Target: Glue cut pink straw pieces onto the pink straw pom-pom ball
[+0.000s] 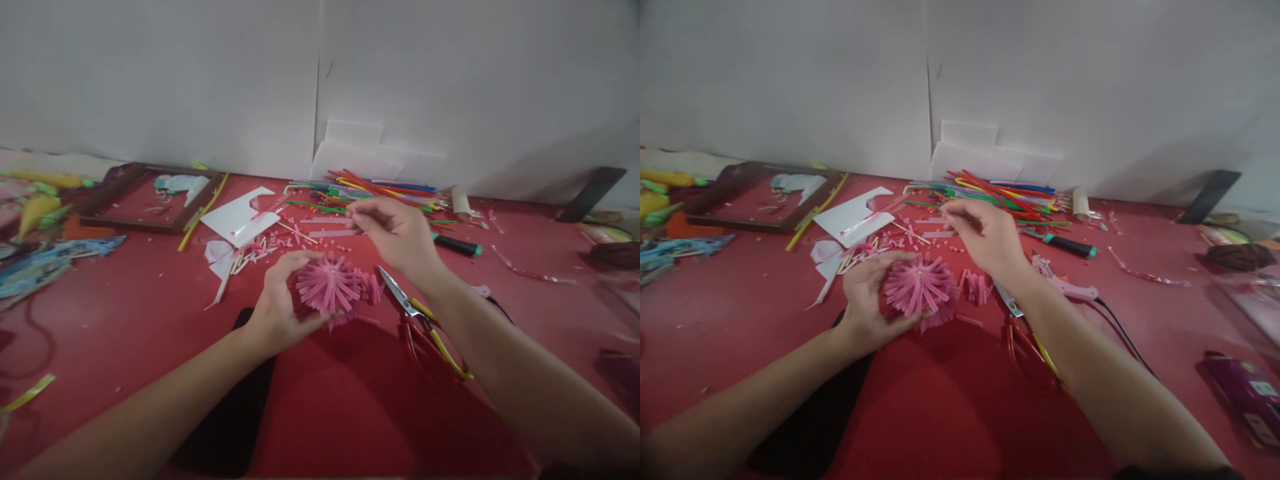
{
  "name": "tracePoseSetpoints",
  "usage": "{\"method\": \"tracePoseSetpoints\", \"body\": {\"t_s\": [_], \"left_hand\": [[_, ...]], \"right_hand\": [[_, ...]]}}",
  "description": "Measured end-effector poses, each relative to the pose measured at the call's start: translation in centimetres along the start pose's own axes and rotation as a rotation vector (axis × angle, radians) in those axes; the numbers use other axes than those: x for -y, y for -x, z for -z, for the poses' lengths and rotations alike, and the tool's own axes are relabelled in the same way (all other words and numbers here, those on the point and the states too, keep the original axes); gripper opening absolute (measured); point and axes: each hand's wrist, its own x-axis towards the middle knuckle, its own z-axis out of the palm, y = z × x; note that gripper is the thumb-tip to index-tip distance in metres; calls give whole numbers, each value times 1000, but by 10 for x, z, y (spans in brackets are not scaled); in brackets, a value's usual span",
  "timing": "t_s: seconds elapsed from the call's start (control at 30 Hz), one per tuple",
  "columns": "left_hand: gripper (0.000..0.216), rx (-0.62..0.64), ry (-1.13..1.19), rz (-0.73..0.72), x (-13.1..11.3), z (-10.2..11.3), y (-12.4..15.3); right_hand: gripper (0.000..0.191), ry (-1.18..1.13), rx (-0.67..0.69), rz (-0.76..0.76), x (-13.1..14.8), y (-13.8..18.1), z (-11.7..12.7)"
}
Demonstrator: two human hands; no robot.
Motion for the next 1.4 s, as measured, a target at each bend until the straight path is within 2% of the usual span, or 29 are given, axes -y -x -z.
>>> {"method": "tracePoseSetpoints", "body": {"t_s": [0.13,0.23,0.3,0.37,0.43,0.47,0.53,0.63,0.83,0.97,1.1,1.2,1.4], "left_hand": [[85,16,17,78,1,-2,-1],[111,14,-160,-85,3,9,-8],[116,-61,-283,-227,1,20,-19],[97,-100,-354,-226,-4,30,-37],[51,-8,-357,-193,-15,35,-57],[35,67,-309,-169,-21,37,-67],[24,159,-198,-193,-33,37,-85],[5,145,-158,-173,-47,35,-101],[3,16,-125,-138,-55,36,-107],[2,1,-125,-169,-52,34,-110],[8,-7,-188,-161,-46,31,-111],[5,-40,-221,-89,-46,30,-111],[8,-103,-192,-96,-51,36,-106]], "right_hand": [[9,-128,-141,-106,17,24,13],[9,-149,-156,-166,18,36,15],[7,-165,-145,-166,19,40,14],[7,-185,-119,-150,23,42,11],[8,-188,-65,-125,30,43,8],[9,-190,-32,-109,34,42,7],[8,-210,36,-65,43,39,7],[4,-240,89,-28,57,31,12],[7,-188,74,-33,83,14,28],[7,-123,195,-92,85,4,31],[5,-168,267,-141,80,-8,32],[5,-212,248,-149,81,-14,30],[5,-306,103,-57,86,-1,11]]}}
